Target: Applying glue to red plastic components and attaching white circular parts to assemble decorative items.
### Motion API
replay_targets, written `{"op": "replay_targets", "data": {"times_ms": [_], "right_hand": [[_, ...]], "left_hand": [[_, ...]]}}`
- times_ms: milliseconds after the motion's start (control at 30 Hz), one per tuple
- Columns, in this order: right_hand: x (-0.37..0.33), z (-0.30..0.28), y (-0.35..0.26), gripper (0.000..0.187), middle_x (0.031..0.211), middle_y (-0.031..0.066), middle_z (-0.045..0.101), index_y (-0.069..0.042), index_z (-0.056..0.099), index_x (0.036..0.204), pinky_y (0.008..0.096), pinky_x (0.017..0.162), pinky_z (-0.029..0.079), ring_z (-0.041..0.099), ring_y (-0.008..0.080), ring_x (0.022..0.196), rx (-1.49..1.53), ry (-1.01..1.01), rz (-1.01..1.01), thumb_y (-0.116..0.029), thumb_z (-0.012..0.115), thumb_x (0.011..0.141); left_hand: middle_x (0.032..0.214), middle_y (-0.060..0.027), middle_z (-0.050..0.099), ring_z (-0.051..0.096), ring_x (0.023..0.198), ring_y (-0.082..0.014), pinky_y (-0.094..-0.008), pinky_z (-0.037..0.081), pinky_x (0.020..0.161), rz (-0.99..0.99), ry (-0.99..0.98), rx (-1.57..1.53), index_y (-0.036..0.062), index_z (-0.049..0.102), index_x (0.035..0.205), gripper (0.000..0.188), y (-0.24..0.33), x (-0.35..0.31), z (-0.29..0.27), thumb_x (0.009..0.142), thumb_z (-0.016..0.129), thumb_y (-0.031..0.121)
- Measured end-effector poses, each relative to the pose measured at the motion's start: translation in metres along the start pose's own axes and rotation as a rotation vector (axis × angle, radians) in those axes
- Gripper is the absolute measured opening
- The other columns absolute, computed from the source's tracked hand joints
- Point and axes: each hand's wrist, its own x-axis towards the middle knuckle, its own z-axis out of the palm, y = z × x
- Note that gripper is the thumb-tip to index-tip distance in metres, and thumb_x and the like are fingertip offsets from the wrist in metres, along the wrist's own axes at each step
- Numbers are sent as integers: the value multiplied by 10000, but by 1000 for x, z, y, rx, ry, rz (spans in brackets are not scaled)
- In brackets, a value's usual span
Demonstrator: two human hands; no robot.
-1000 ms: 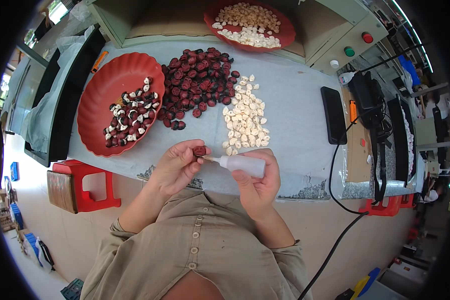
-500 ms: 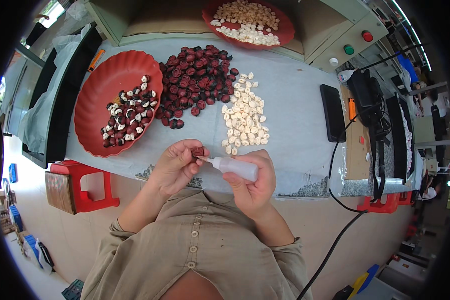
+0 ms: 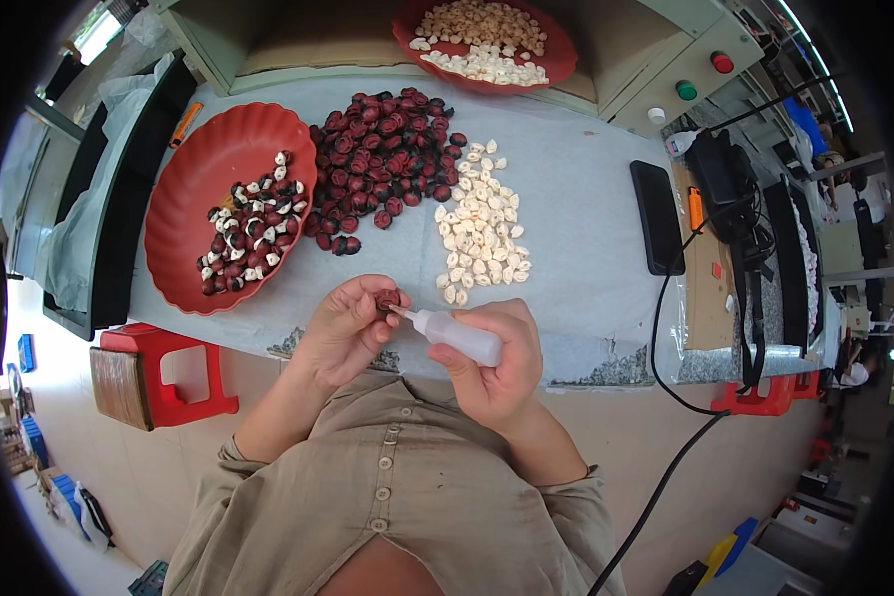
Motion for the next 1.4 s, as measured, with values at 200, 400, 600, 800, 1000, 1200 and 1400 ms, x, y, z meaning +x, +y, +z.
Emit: {"op": "replay_targets", "data": {"times_ms": [200, 400, 600, 800, 1000, 1200, 1400], "right_hand": [[2, 0, -2, 348, 811, 93, 551, -5, 474, 922, 257, 561, 398, 474, 187, 657, -72, -19, -61, -110, 686, 666], [5, -3, -5, 375, 798, 88, 552, -6, 467, 951, 255, 553, 398, 471, 185, 648, -124, -47, -116, -79, 687, 657], [10, -7, -9, 385, 768, 79, 548, -11, 467, 956, 258, 519, 388, 464, 189, 609, -196, -81, -156, -72, 690, 649], [10, -11, -11, 387, 739, 82, 535, -7, 469, 952, 252, 502, 378, 459, 188, 596, -209, -107, -133, -89, 695, 649], [2, -10, -6, 288, 776, 80, 485, 4, 458, 904, 219, 549, 376, 457, 142, 633, 36, 1, 87, -73, 648, 701], [3, -1, -2, 246, 831, 70, 441, 10, 428, 911, 192, 590, 374, 453, 102, 684, 278, 29, 226, -57, 598, 746], [4, 0, 0, 260, 827, 70, 444, 8, 421, 920, 194, 606, 377, 458, 106, 693, 286, 14, 212, -54, 601, 743]], "left_hand": [[915, -138, 552, 539, 737, -143, -180, 472, 587, 5, 6, -9, 0, 504, 992, 268, 0, 0, 1, 776, 561, 148], [916, -141, 551, 541, 749, -148, -184, 479, 599, 14, 10, -11, 0, 508, 991, 259, -1, 0, 0, 774, 562, 131], [913, -142, 555, 546, 742, -146, -191, 483, 604, 24, 23, 11, 0, 517, 984, 254, -1, 1, -1, 767, 570, 122], [907, -138, 557, 546, 731, -142, -190, 480, 603, 18, 31, 34, -3, 518, 980, 253, 0, 0, 0, 768, 571, 126], [898, -138, 557, 542, 720, -139, -193, 475, 591, 4, 9, 37, -14, 508, 986, 267, -1, 0, -1, 788, 547, 161], [895, -134, 557, 544, 713, -141, -195, 472, 584, 0, 9, 41, -10, 507, 990, 265, -2, 0, -2, 793, 540, 163], [891, -132, 560, 546, 713, -142, -196, 473, 583, 2, 2, 44, -4, 512, 988, 265, -1, 0, -1, 789, 546, 168]]}}
